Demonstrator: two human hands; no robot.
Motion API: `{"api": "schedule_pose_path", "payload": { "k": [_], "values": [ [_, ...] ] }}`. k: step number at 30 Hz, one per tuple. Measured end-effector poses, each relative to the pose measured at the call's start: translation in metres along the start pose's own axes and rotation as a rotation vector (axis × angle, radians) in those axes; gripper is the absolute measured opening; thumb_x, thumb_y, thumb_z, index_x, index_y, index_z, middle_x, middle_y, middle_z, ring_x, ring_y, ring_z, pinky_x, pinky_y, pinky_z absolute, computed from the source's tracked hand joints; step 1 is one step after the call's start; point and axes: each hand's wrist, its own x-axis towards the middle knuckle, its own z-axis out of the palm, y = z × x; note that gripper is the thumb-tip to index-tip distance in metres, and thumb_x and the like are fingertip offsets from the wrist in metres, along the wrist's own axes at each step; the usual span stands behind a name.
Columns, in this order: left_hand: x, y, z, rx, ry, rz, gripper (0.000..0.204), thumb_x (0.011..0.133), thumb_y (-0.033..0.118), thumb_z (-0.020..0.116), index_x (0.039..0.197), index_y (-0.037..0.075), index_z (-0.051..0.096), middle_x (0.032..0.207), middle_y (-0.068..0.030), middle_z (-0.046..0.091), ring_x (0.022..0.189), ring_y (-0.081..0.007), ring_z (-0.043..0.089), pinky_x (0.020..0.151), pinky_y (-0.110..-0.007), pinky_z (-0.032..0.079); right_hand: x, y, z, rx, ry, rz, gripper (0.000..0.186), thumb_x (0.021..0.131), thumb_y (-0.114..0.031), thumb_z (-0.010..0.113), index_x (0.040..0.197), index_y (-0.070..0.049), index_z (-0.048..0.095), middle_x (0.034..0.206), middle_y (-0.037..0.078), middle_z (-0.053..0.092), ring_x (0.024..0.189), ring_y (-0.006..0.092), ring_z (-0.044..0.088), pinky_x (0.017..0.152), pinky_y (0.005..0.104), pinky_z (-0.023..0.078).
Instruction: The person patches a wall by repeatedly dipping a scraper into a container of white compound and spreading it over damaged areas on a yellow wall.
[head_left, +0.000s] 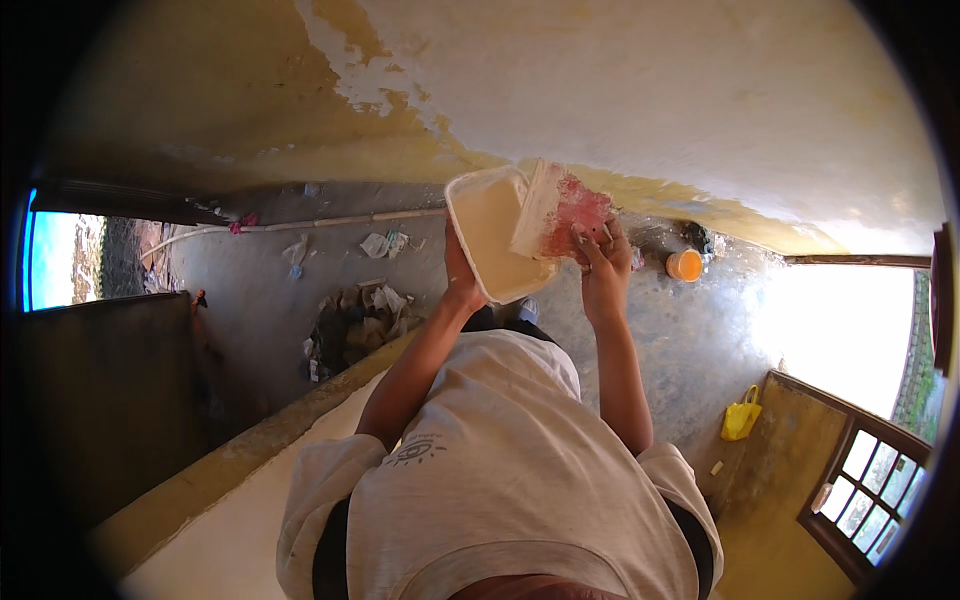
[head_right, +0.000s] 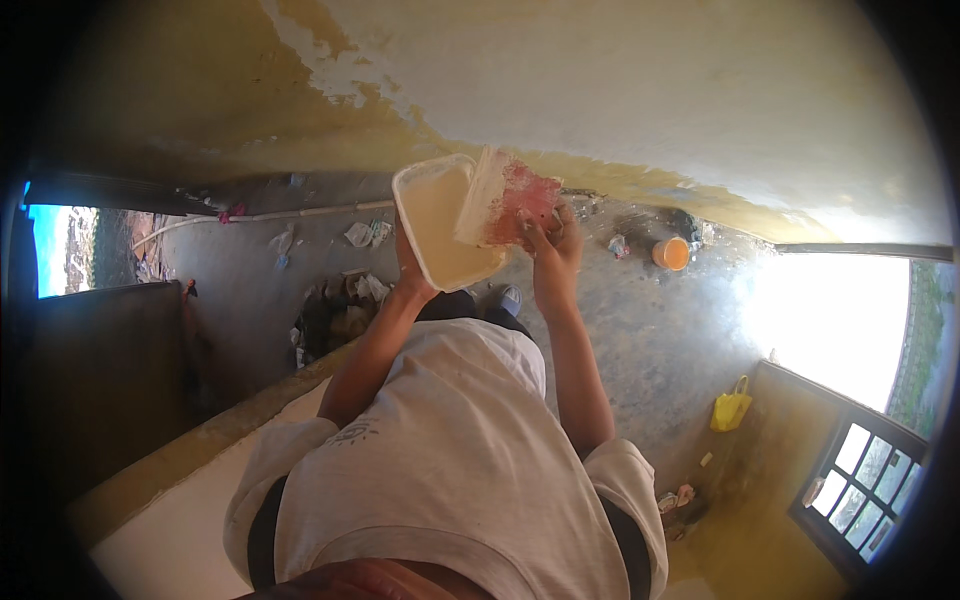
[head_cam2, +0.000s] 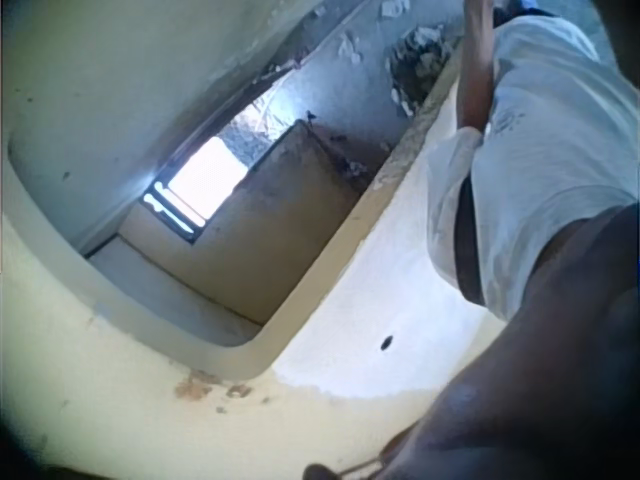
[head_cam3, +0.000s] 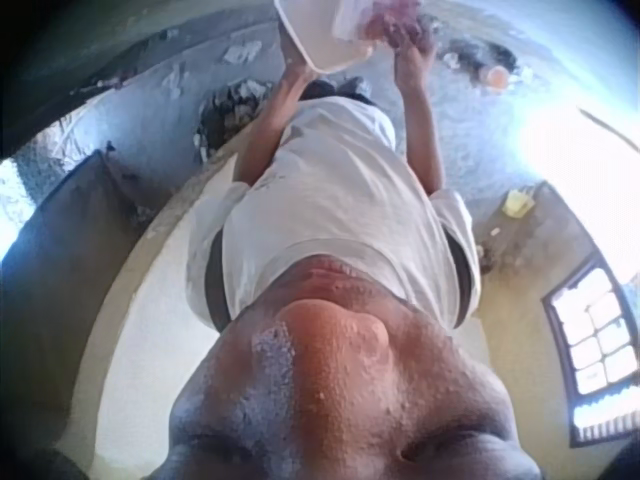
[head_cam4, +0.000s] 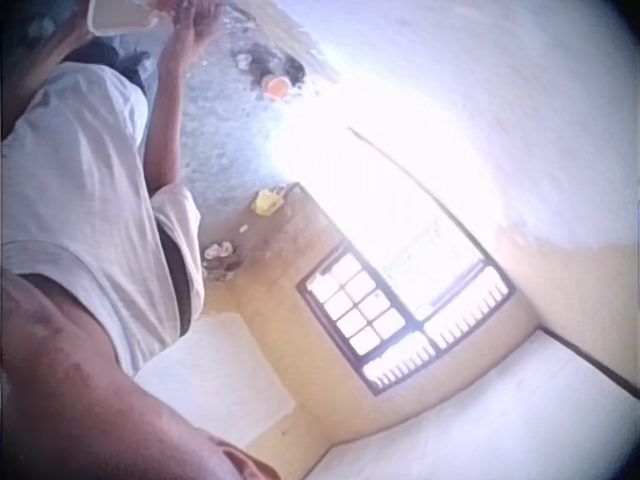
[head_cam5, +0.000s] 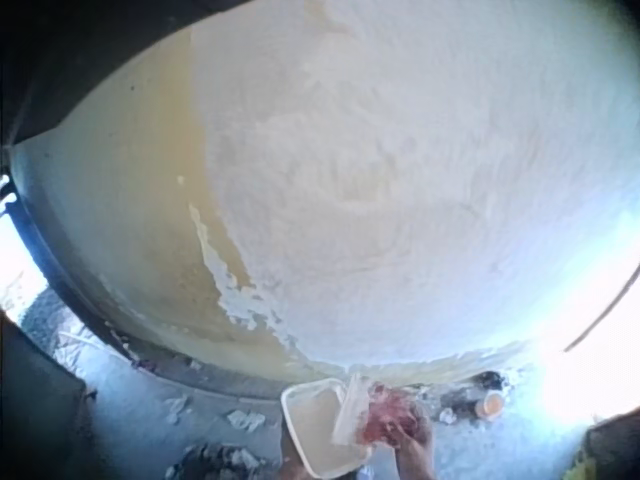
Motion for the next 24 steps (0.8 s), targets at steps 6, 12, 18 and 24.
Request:
{"api": "schedule_pose_path", "payload": {
  "k": [6, 12, 18, 24],
  "values": [
    [-0.007, -0.020, -0.021, 0.042, 0.018, -0.033, 0.079, 0.102, 0.073, 0.025, 0.154, 0.016, 0.042, 0.148, -0.0074, 0.054, 0.134, -0.0280, 0.056, 0.111, -0.051, 0.048, -0.007, -0.022, -0.005, -0.588, -0.091, -0.210, 0.016, 0.099, -0.008, 0.066, 0.112, 0.001, 0.065, 0.083, 0.002, 0.069, 0.072, 0.0063, 0.055, 0.068, 0.0253, 0.049],
    [-0.015, -0.034, -0.028, -0.022, 0.033, -0.133, 0.074, 0.103, 0.065, 0.029, 0.155, 0.014, 0.042, 0.150, -0.0116, 0.052, 0.134, -0.0336, 0.055, 0.108, -0.054, 0.049, -0.019, -0.005, 0.005, -0.879, -0.262, -0.396, 0.015, 0.092, -0.010, 0.072, 0.103, 0.000, 0.066, 0.067, 0.010, 0.056, 0.060, 0.0072, 0.048, 0.057, 0.0269, 0.044],
    [0.008, -0.021, -0.013, 0.013, 0.073, -0.156, 0.082, 0.100, 0.076, 0.023, 0.155, 0.017, 0.042, 0.152, -0.0091, 0.051, 0.136, -0.0307, 0.054, 0.112, -0.052, 0.047, -0.002, -0.018, 0.006, -0.484, 0.001, -0.115, 0.014, 0.099, -0.010, 0.064, 0.107, 0.001, 0.067, 0.093, 0.012, 0.073, 0.073, 0.0172, 0.067, 0.068, 0.0282, 0.053],
    [0.043, 0.006, 0.002, 0.058, -0.035, 0.001, 0.079, 0.102, 0.073, 0.027, 0.154, 0.016, 0.043, 0.150, -0.0082, 0.053, 0.137, -0.0295, 0.053, 0.114, -0.051, 0.045, 0.018, -0.018, 0.010, 0.228, -0.087, 0.144, 0.024, 0.101, -0.005, 0.058, 0.123, 0.005, 0.060, 0.116, 0.012, 0.070, 0.102, 0.0161, 0.071, 0.088, 0.0288, 0.058]
  ]
}}
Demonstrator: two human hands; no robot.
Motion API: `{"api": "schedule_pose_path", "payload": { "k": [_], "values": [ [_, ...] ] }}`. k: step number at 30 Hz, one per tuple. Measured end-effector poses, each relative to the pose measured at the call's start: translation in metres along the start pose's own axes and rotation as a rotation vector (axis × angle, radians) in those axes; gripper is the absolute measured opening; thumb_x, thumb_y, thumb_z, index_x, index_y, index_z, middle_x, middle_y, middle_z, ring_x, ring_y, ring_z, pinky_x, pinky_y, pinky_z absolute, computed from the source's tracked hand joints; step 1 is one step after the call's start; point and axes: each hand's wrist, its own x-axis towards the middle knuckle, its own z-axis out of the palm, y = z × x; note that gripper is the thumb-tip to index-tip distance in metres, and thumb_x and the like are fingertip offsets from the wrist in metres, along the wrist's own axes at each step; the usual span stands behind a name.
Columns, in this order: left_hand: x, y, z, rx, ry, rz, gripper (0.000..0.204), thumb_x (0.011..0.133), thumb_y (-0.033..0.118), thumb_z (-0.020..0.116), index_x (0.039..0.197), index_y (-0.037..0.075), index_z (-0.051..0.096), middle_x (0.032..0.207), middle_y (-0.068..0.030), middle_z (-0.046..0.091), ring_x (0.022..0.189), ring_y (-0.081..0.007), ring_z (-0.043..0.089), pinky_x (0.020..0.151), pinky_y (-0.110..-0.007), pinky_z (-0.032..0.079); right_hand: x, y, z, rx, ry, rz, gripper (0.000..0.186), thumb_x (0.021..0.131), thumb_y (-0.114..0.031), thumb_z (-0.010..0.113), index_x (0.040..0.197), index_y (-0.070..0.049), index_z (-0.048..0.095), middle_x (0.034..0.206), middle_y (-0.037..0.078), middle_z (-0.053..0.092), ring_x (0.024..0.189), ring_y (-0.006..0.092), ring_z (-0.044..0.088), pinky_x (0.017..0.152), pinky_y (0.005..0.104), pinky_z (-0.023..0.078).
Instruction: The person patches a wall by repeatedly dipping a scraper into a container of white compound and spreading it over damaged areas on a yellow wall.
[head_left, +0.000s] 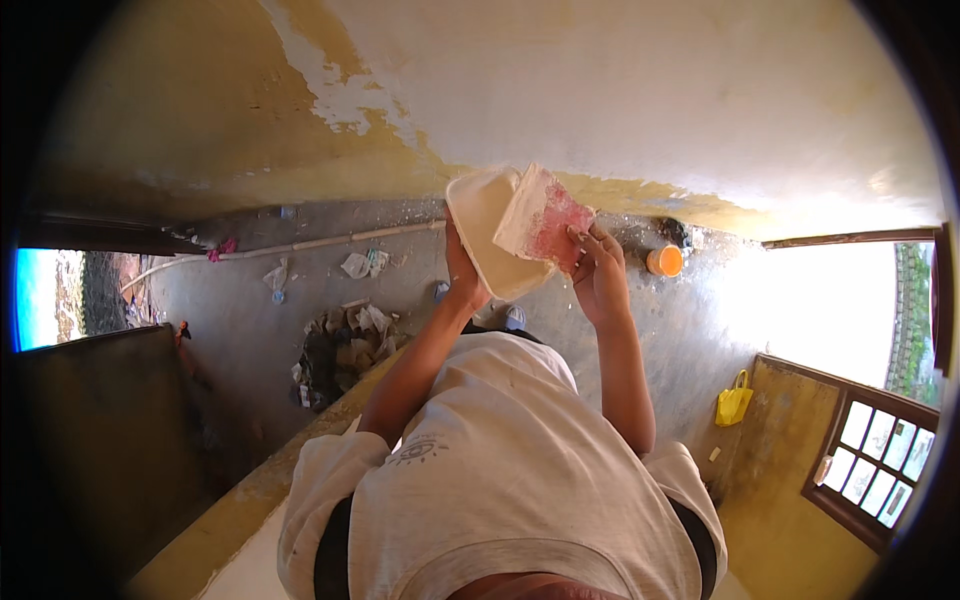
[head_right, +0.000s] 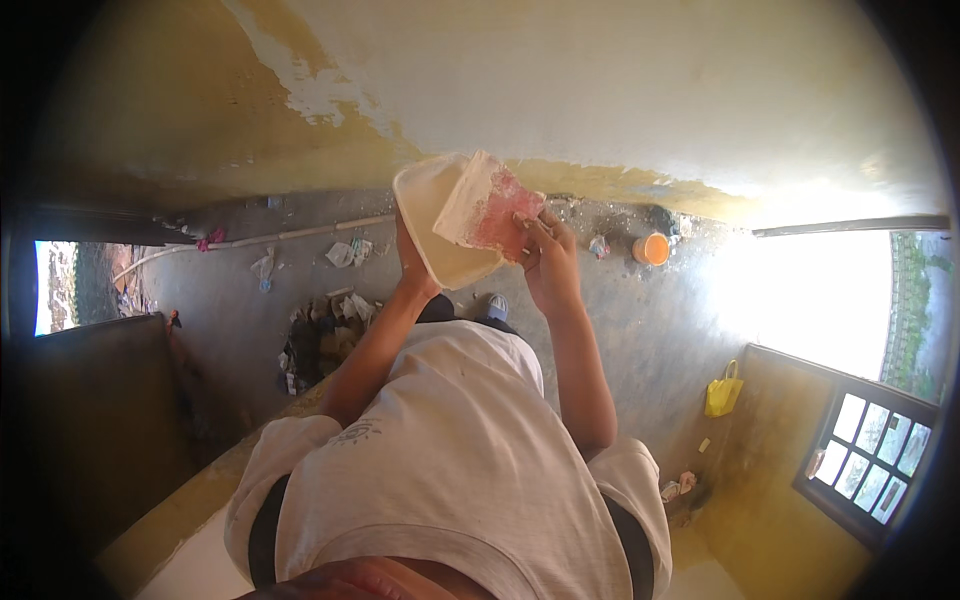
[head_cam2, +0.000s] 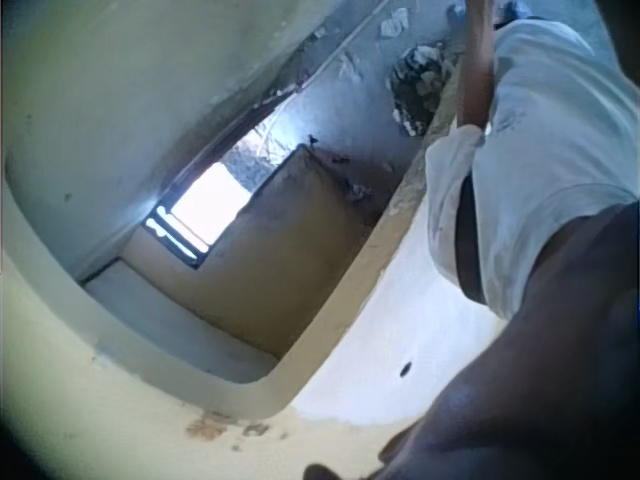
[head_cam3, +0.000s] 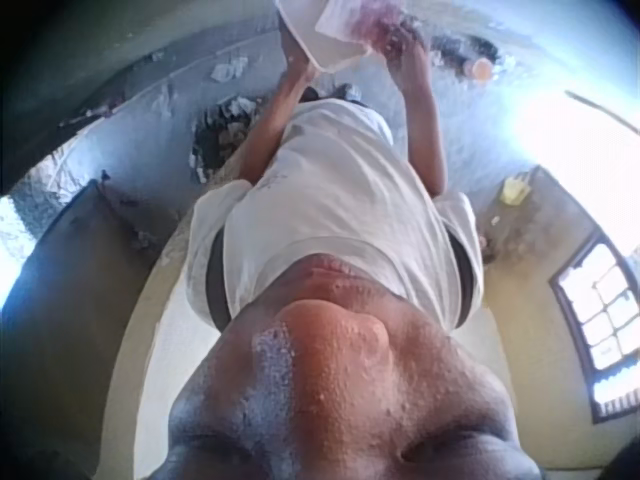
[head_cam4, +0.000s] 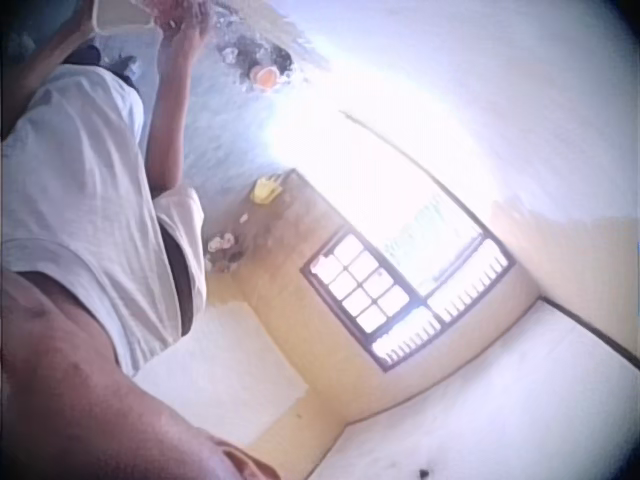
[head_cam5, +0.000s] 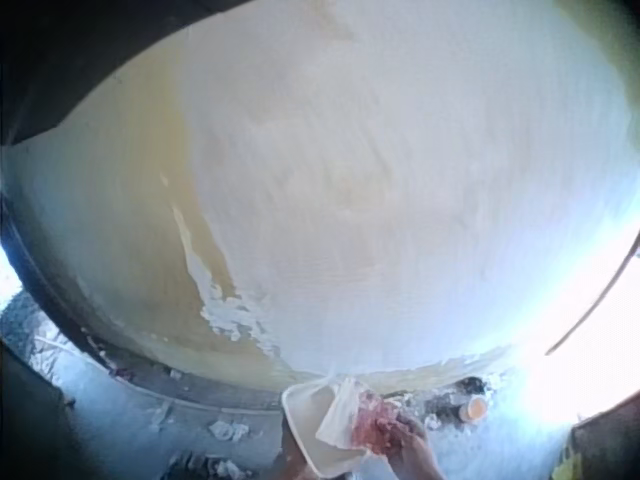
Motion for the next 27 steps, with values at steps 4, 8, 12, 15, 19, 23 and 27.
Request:
{"api": "schedule_pose_path", "payload": {
  "k": [4, 8, 12, 15, 19, 23, 27],
  "values": [
    [0.002, 0.012, -0.010, -0.139, 0.041, 0.087, 0.074, 0.103, 0.070, 0.033, 0.152, 0.016, 0.045, 0.146, -0.0073, 0.057, 0.134, -0.0289, 0.055, 0.114, -0.048, 0.044, -0.006, 0.016, 0.019, 0.093, -0.023, 0.009, 0.027, 0.100, -0.008, 0.058, 0.126, -0.001, 0.060, 0.121, 0.008, 0.070, 0.109, 0.0165, 0.068, 0.091, 0.0303, 0.055],
    [0.026, 0.023, -0.021, -0.220, 0.201, 0.211, 0.072, 0.102, 0.070, 0.038, 0.151, 0.019, 0.045, 0.146, -0.0043, 0.055, 0.134, -0.0269, 0.054, 0.113, -0.047, 0.044, 0.036, 0.019, 0.052, 0.031, -0.051, -0.020, 0.026, 0.103, -0.013, 0.061, 0.127, -0.003, 0.061, 0.121, 0.005, 0.069, 0.110, 0.0122, 0.066, 0.090, 0.0269, 0.055],
    [0.027, 0.070, 0.010, -0.164, 0.153, 0.355, 0.071, 0.101, 0.071, 0.037, 0.152, 0.022, 0.043, 0.148, -0.0017, 0.052, 0.135, -0.0245, 0.052, 0.111, -0.045, 0.046, 0.061, -0.050, 0.137, -0.310, -0.299, -0.354, 0.021, 0.106, -0.021, 0.060, 0.118, -0.004, 0.063, 0.097, -0.001, 0.064, 0.084, 0.0063, 0.061, 0.067, 0.0255, 0.049],
    [0.040, 0.095, 0.005, -0.155, 0.134, 0.446, 0.071, 0.101, 0.072, 0.037, 0.153, 0.022, 0.042, 0.148, -0.0006, 0.051, 0.136, -0.0238, 0.051, 0.112, -0.045, 0.045, 0.076, -0.129, 0.231, -0.744, -0.365, -0.833, 0.022, 0.106, -0.016, 0.060, 0.118, 0.002, 0.065, 0.091, 0.001, 0.065, 0.078, 0.0070, 0.058, 0.069, 0.0255, 0.051],
    [0.039, 0.128, -0.016, -0.140, 0.089, 0.529, 0.072, 0.101, 0.072, 0.036, 0.153, 0.023, 0.042, 0.149, 0.0006, 0.050, 0.136, -0.0233, 0.051, 0.113, -0.045, 0.044, 0.109, -0.224, 0.367, -1.068, -0.351, -1.933, 0.022, 0.097, -0.004, 0.063, 0.118, -0.003, 0.072, 0.103, 0.016, 0.075, 0.088, 0.0339, 0.074, 0.076, 0.0374, 0.060],
    [0.033, 0.134, -0.021, -0.171, 0.100, 0.510, 0.072, 0.101, 0.072, 0.036, 0.153, 0.023, 0.042, 0.149, 0.0009, 0.050, 0.136, -0.0233, 0.050, 0.113, -0.045, 0.043, 0.128, -0.324, 0.472, -1.352, 0.057, -2.533, 0.046, 0.091, 0.000, 0.063, 0.131, -0.023, 0.065, 0.116, -0.001, 0.076, 0.079, 0.0267, 0.074, 0.065, 0.0370, 0.061],
    [0.018, 0.128, -0.043, -0.165, 0.097, 0.533, 0.072, 0.101, 0.073, 0.036, 0.152, 0.023, 0.043, 0.149, 0.0009, 0.050, 0.137, -0.0239, 0.050, 0.114, -0.046, 0.043, 0.147, -0.358, 0.555, -1.255, 0.118, -2.770, 0.017, 0.098, -0.008, 0.054, 0.109, -0.003, 0.066, 0.096, 0.018, 0.071, 0.090, 0.0367, 0.071, 0.077, 0.0469, 0.059]
  ]
}}
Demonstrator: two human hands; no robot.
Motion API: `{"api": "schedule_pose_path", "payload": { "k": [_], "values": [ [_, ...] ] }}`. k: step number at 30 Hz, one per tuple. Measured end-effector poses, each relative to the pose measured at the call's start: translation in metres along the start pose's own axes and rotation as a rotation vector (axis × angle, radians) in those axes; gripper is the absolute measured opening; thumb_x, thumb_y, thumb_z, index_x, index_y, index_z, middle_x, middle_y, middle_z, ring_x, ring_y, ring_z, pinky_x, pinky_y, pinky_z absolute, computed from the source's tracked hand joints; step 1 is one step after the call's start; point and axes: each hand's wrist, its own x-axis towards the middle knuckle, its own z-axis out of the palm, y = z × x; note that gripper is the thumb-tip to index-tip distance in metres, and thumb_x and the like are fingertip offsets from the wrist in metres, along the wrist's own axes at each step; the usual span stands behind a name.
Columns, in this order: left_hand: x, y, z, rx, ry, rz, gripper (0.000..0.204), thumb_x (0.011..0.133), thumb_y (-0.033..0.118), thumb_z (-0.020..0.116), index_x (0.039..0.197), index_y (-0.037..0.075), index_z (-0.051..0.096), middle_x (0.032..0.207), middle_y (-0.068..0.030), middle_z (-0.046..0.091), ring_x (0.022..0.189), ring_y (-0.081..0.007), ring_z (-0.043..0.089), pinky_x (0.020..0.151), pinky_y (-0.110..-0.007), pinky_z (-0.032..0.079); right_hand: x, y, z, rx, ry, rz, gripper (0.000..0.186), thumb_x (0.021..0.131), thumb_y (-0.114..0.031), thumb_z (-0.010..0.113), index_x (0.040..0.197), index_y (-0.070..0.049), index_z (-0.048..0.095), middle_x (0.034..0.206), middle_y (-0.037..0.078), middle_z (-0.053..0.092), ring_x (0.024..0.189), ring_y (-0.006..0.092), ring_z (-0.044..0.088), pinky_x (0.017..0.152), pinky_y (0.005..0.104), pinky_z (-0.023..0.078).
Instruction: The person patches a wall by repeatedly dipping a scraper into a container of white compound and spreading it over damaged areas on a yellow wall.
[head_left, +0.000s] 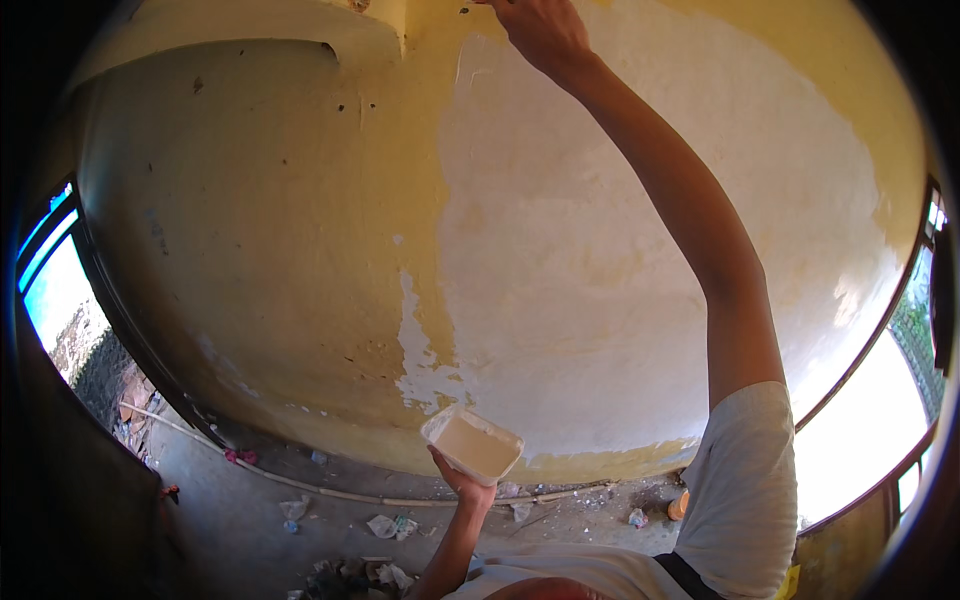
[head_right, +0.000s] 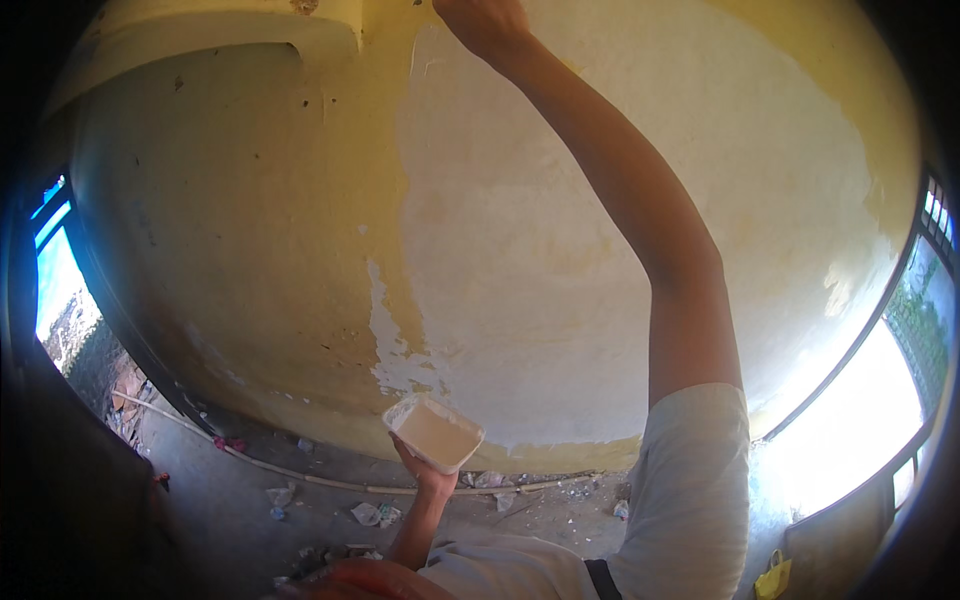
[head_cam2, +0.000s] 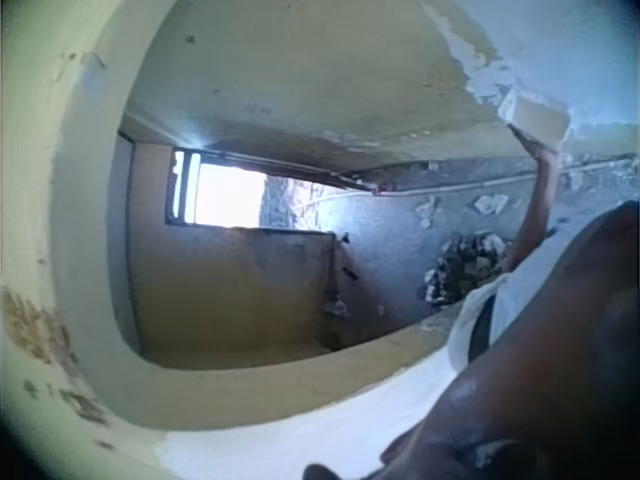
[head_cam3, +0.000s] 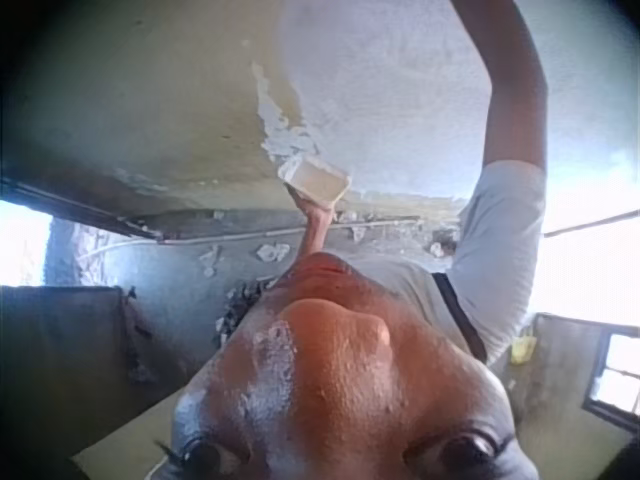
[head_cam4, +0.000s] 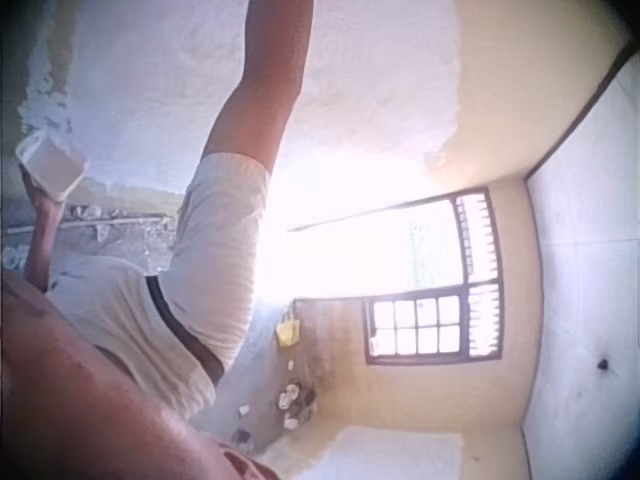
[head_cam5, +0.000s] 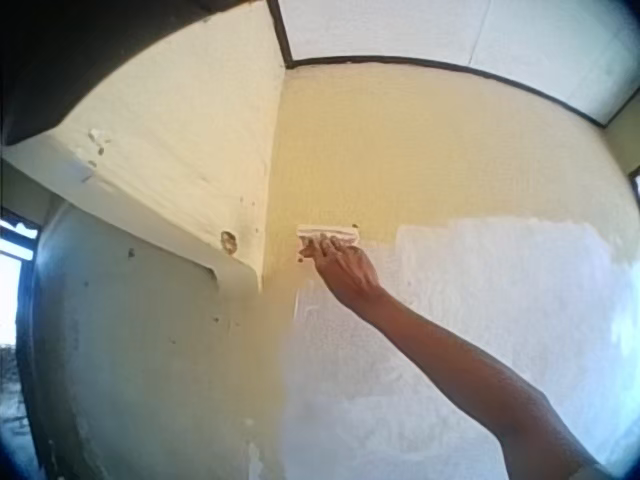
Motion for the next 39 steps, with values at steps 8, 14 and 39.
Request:
{"api": "schedule_pose_path", "payload": {
  "k": [8, 14, 39],
  "values": [
    [-0.007, 0.004, -0.005, 0.001, 0.039, 0.020, 0.077, 0.099, 0.075, 0.039, 0.153, 0.021, 0.043, 0.149, -0.0009, 0.050, 0.138, -0.0245, 0.049, 0.115, -0.046, 0.040, -0.070, -0.047, -0.002, -0.161, -0.559, -0.195, 0.031, 0.091, -0.006, 0.058, 0.119, 0.006, 0.062, 0.108, 0.021, 0.071, 0.085, 0.0328, 0.074, 0.066, 0.0405, 0.061],
    [-0.012, 0.011, -0.001, 0.002, 0.017, 0.024, 0.072, 0.100, 0.073, 0.037, 0.152, 0.024, 0.043, 0.145, 0.0002, 0.054, 0.134, -0.0244, 0.052, 0.112, -0.047, 0.043, -0.030, -0.003, -0.063, 0.024, -0.307, 0.118, 0.029, 0.092, -0.004, 0.055, 0.118, -0.009, 0.066, 0.106, 0.007, 0.075, 0.083, 0.0257, 0.075, 0.060, 0.0397, 0.059],
    [-0.027, -0.009, 0.035, 0.062, 0.052, -0.197, 0.076, 0.102, 0.074, 0.028, 0.156, 0.021, 0.039, 0.151, -0.0050, 0.050, 0.136, -0.0282, 0.053, 0.113, -0.051, 0.045, -0.254, -0.266, -0.287, 1.092, -1.058, 1.184, 0.021, 0.099, -0.010, 0.065, 0.087, 0.003, 0.055, 0.060, 0.013, 0.045, 0.056, 0.0148, 0.037, 0.053, 0.0321, 0.037]
  ]
}}
